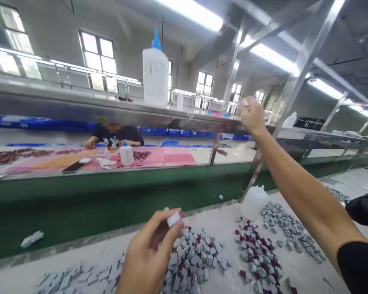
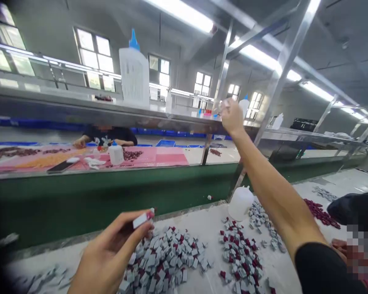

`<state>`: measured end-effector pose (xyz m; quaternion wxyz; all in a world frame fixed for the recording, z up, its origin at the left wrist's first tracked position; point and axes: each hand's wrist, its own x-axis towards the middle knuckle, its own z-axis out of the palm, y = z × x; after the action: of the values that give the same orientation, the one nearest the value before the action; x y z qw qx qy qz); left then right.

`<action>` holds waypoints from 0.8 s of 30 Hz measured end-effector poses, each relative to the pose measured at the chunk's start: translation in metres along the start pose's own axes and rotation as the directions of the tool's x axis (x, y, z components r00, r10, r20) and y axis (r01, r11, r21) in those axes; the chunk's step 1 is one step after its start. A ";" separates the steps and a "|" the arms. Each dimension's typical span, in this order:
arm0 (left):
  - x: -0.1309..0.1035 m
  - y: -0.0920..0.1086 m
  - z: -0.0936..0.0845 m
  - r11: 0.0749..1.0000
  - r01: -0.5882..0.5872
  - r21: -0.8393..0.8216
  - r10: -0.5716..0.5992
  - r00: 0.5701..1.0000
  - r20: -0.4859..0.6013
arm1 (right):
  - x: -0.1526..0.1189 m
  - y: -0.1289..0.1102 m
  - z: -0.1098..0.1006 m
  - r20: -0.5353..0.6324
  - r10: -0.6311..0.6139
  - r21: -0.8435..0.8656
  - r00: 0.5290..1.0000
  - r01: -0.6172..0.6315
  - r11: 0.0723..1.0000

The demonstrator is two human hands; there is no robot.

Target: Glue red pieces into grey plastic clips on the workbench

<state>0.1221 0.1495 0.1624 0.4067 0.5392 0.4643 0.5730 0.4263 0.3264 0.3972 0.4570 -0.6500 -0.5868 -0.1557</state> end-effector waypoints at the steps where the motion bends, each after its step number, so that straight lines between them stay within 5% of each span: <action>1: 0.005 0.001 0.004 0.999 -0.023 -0.040 0.024 1.000 0.020 | -0.029 -0.002 -0.003 -0.019 -0.045 0.055 0.999 0.046 0.997; 3: 0.012 0.002 0.013 0.992 -0.089 -0.089 0.094 0.994 0.062 | -0.096 -0.007 -0.011 0.057 -0.269 0.463 0.961 0.213 0.860; 5: 0.014 0.003 0.020 0.984 -0.144 -0.104 0.153 0.984 0.088 | -0.162 -0.015 -0.018 0.292 -0.411 0.677 0.863 0.117 0.726; 8: 0.008 0.004 0.027 0.979 -0.181 -0.098 0.190 0.977 0.094 | -0.225 -0.028 -0.019 0.489 -0.427 0.719 0.761 -0.075 0.691; 12: -0.003 0.003 0.031 0.972 -0.216 -0.097 0.223 0.972 0.078 | -0.245 -0.035 -0.013 0.632 -0.389 0.673 0.671 -0.225 0.705; 20: -0.005 0.012 0.025 0.972 -0.219 -0.086 0.222 0.975 0.028 | -0.268 -0.032 -0.028 0.659 -0.392 0.582 0.642 -0.105 0.806; 24: -0.005 0.009 0.023 0.972 -0.220 -0.080 0.224 0.974 0.044 | -0.267 -0.031 -0.038 0.626 -0.321 0.612 0.711 -0.192 0.767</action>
<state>0.1457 0.1446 0.1702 0.3719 0.5872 0.3684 0.6174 0.3410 0.1278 0.2335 0.3858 -0.4410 -0.7550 0.2941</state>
